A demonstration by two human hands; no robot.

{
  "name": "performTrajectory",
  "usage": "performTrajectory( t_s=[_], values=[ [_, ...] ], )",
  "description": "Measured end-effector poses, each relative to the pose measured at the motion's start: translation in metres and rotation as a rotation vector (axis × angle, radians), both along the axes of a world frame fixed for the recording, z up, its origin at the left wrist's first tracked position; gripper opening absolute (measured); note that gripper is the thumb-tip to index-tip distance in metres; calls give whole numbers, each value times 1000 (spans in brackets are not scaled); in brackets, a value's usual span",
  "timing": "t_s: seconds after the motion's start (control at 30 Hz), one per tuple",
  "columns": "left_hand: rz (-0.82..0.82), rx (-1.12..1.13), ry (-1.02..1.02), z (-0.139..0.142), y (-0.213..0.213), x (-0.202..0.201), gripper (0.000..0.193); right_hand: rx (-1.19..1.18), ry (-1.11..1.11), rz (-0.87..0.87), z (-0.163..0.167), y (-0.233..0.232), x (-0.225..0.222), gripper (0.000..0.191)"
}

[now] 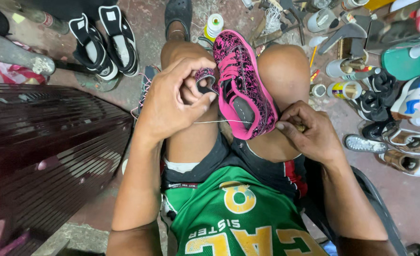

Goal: The person sits on the floor and sews a pink and black sneaker using a needle and thread. They repeatedly push the needle through the shoe's upper and pull the thread to secure the seam. The task continues without finishing the shoe in the clip.

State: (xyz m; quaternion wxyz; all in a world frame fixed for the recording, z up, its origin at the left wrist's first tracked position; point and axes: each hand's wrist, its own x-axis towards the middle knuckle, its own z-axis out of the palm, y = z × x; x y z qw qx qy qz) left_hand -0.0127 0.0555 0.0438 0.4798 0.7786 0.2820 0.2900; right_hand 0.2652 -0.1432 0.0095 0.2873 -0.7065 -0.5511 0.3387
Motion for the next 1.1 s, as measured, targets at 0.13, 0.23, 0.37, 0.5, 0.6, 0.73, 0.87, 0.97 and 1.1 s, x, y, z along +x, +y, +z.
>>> performTrajectory(
  t_s=[0.13,0.23,0.37,0.5,0.6,0.73,0.87,0.97,1.1],
  values=[
    [36,-39,-34,-3,1,7,45,-44,50,-31,0,-1,-1,17],
    [109,162,-7,-9,-1,17,37,-33,73,-40,-1,0,-1,17],
    [193,195,-4,-18,-8,27,31,-32,25,-32,0,0,-1,18],
    [235,185,-3,-22,-11,28,25,1,90,-22,0,0,0,18],
    [202,78,-1,-22,-10,26,22,-27,21,-27,-1,-1,0,19],
    [172,169,-124,-14,-11,24,28,-37,65,-30,-1,-1,0,18],
    [238,193,-64,-2,-14,18,38,-27,138,-63,-1,-2,-1,16],
    [293,62,-31,2,-13,14,36,-22,117,-55,-2,-2,-2,16],
    [345,153,10,3,-20,5,33,-52,73,-44,-1,-1,-1,17]
  ],
)
